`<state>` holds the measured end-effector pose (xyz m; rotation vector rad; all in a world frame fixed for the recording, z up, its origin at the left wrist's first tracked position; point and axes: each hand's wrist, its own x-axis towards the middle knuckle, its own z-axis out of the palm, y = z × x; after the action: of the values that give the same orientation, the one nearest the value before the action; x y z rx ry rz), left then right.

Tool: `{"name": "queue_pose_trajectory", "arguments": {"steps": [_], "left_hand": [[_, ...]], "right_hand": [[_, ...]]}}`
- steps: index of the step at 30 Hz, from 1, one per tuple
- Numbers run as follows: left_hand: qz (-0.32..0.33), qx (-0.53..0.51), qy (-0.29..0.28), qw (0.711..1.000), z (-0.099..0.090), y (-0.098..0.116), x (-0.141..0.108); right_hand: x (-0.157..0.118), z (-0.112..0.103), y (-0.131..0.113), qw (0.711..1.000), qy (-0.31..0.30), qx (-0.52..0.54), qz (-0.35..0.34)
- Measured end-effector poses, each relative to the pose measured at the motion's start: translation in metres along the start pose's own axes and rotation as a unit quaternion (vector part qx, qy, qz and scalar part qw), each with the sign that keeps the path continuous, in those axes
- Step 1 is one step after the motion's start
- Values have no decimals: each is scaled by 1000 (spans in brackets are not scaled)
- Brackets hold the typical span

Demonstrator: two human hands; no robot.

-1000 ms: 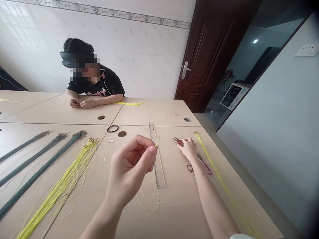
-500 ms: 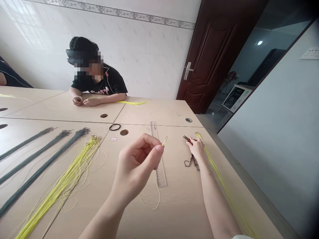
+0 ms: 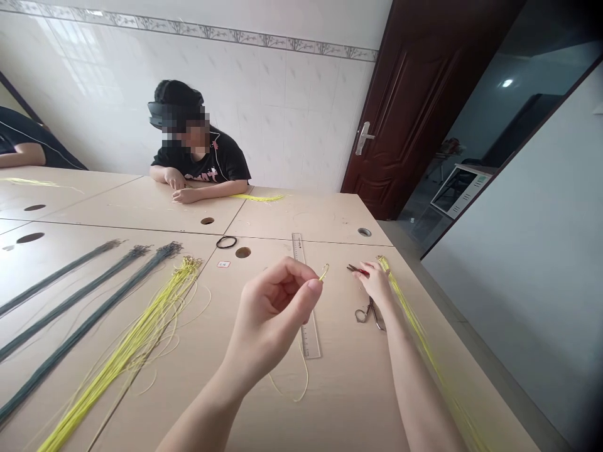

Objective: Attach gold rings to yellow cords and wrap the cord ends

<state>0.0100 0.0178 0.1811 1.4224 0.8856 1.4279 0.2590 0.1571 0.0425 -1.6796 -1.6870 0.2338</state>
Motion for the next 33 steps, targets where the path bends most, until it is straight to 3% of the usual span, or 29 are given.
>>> {"name": "queue_pose_trajectory", "arguments": {"steps": [3,6,7,8,10,16,25,33], "left_hand": [[38,41,-23,998,-2,-2,-1],[103,117,-5,988,-1,-5,-3],[127,141,1,982,0,-5,-4],[148,161,4,976,1,-6,-4],[184,186,5,965,3,-8,-4],[210,207,-4,956,7,-13,-6],[239,276,0,931,11,-15,-5],[170,283,-42,943,8,-10,-4]], "right_hand": [[-14,-28,-61,992,42,101,-67],[-51,-59,-124,970,35,194,-146],[-64,-67,-140,958,15,226,-177],[-76,-74,-153,927,18,297,-228],[-93,-82,-168,902,14,349,-255],[-99,-79,-170,910,11,362,-202],[-96,-81,-171,922,32,329,-203],[-91,-77,-163,925,94,147,-338]]}}
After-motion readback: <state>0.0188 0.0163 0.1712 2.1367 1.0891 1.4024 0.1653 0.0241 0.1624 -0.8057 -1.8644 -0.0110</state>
